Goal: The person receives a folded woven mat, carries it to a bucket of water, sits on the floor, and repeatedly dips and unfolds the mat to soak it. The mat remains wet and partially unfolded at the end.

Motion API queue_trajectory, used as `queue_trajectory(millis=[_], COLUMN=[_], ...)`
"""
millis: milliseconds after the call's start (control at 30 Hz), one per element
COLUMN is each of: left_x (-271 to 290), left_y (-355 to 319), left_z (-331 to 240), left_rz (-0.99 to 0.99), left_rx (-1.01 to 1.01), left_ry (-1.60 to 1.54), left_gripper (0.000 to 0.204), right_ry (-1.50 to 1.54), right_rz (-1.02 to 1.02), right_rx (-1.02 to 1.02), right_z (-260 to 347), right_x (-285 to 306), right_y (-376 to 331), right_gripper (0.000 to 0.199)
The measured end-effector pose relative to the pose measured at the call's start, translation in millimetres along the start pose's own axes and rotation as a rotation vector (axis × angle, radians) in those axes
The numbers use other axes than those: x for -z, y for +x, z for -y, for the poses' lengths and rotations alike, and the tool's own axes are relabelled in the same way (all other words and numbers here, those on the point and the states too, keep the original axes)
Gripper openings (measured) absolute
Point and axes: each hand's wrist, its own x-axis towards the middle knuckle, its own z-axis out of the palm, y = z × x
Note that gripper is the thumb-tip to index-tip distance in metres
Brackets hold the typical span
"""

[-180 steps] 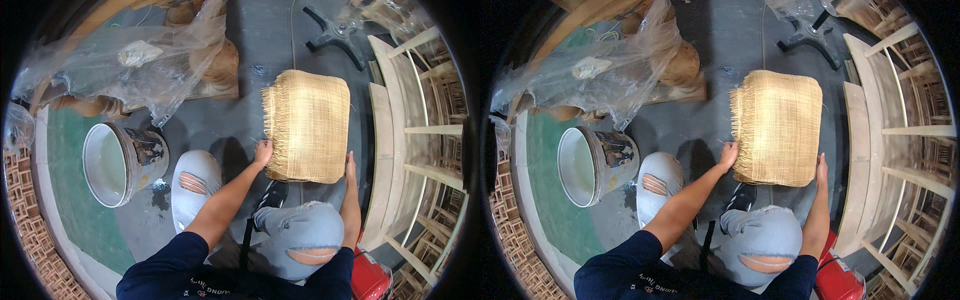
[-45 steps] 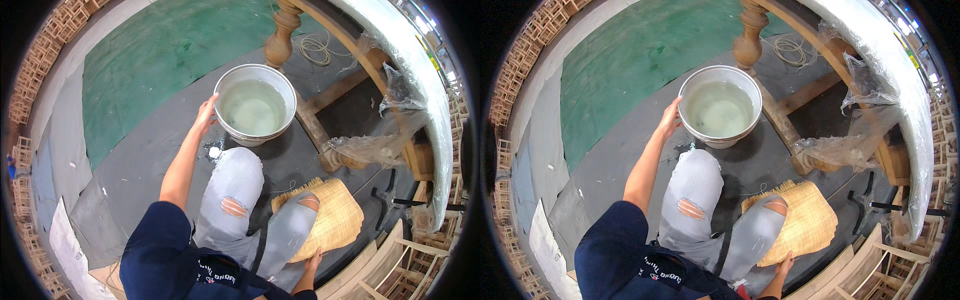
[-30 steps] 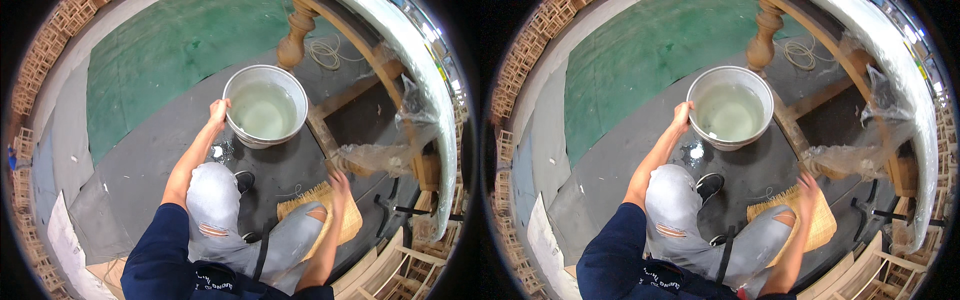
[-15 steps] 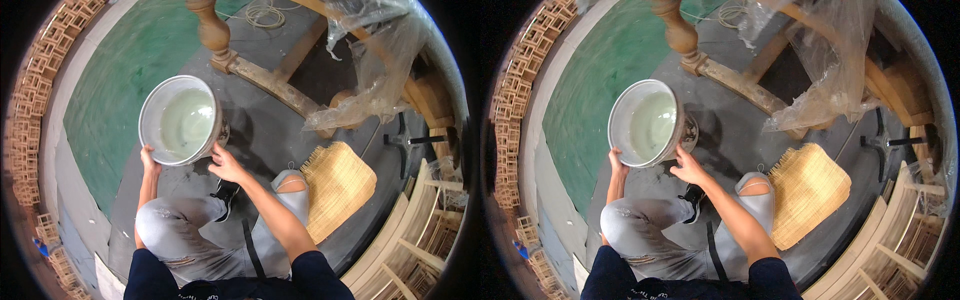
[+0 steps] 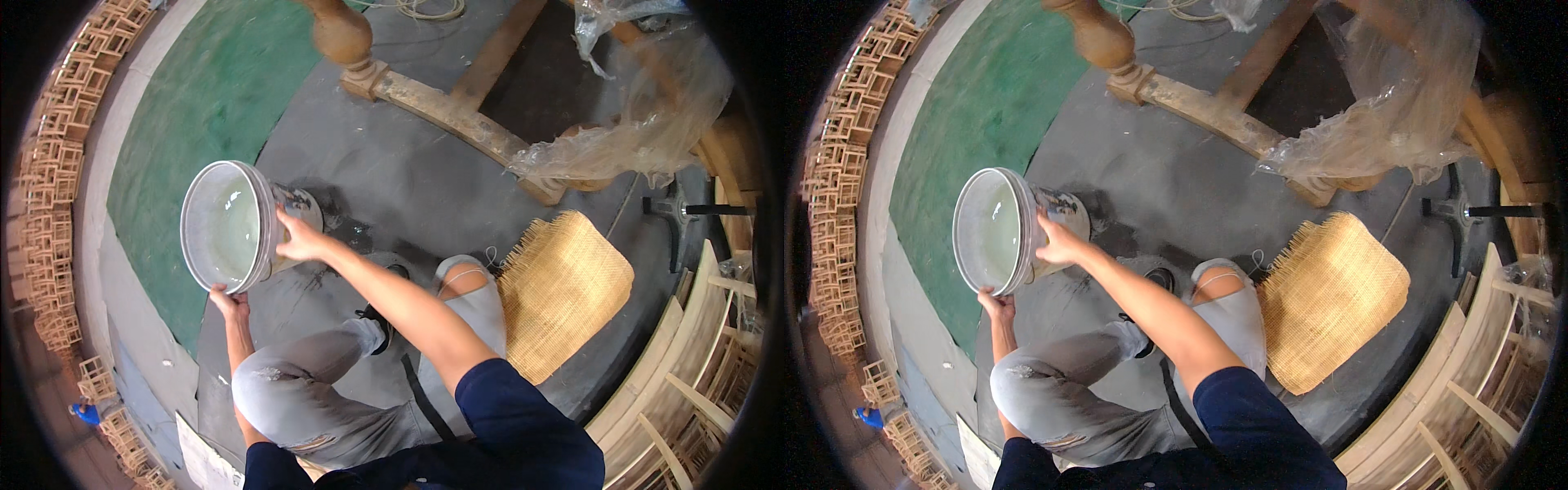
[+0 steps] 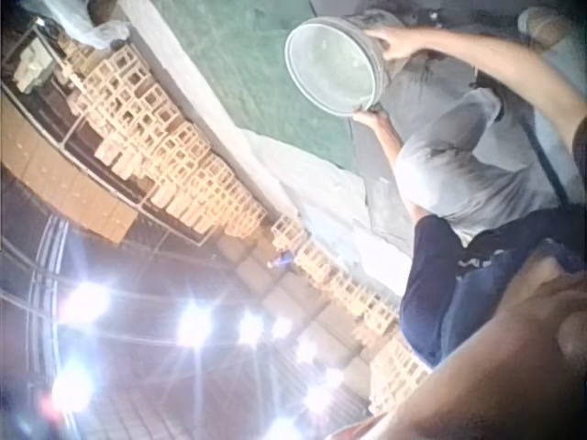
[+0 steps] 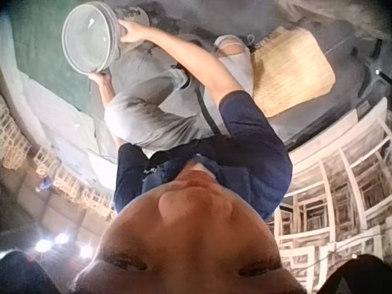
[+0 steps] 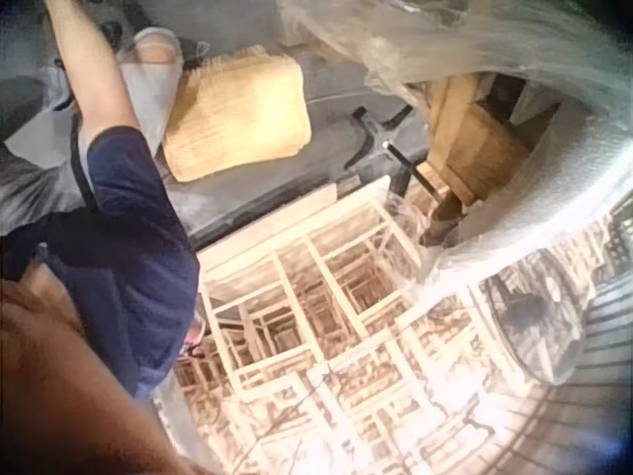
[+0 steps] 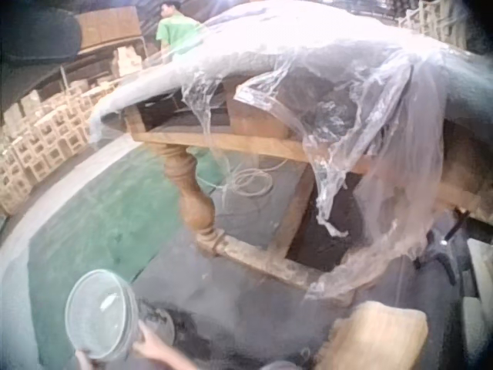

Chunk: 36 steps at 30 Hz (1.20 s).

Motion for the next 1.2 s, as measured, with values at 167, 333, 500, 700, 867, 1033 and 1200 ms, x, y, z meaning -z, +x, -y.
queue_trajectory(millis=[167,333,500,700,867,1033,1200], left_x=[-39.8,-56.4,-39.4,-32.6,-3.2,-219.4,-335.8], left_y=[-0.7,-24.0,-41.8,-98.4,-147.9,-289.9,-238.4], left_z=[12.2,28.3,39.8,51.0,-65.6,-75.5,181.4], left_rz=[-0.105,-0.034,-0.027,0.160,0.472,0.998,1.713], left_rx=[0.025,-0.003,0.042,0.193,-0.114,-0.906,-0.165], left_ry=[0.016,-0.045,-0.097,0.111,0.538,1.066,1.293], left_gripper=[0.025,0.027,0.032,0.075,0.065,0.048,0.037], right_ry=[-0.118,-0.288,-0.509,-0.474,-0.190,-0.226,0.702], right_rz=[-0.129,0.026,-0.069,-0.635,-1.387,-2.076,-1.690], right_rx=[0.124,0.118,0.042,-0.157,-0.245,-0.683,-0.399], right_z=[-0.5,-1.2,6.3,13.6,-22.2,-139.7,-189.2], right_x=[35.8,78.6,164.6,154.5,141.0,129.4,114.5], right_y=[34.8,-7.0,-152.6,-413.0,-591.9,-710.2,-726.3], right_gripper=[0.085,0.076,0.050,0.043,0.033,0.052,0.074])
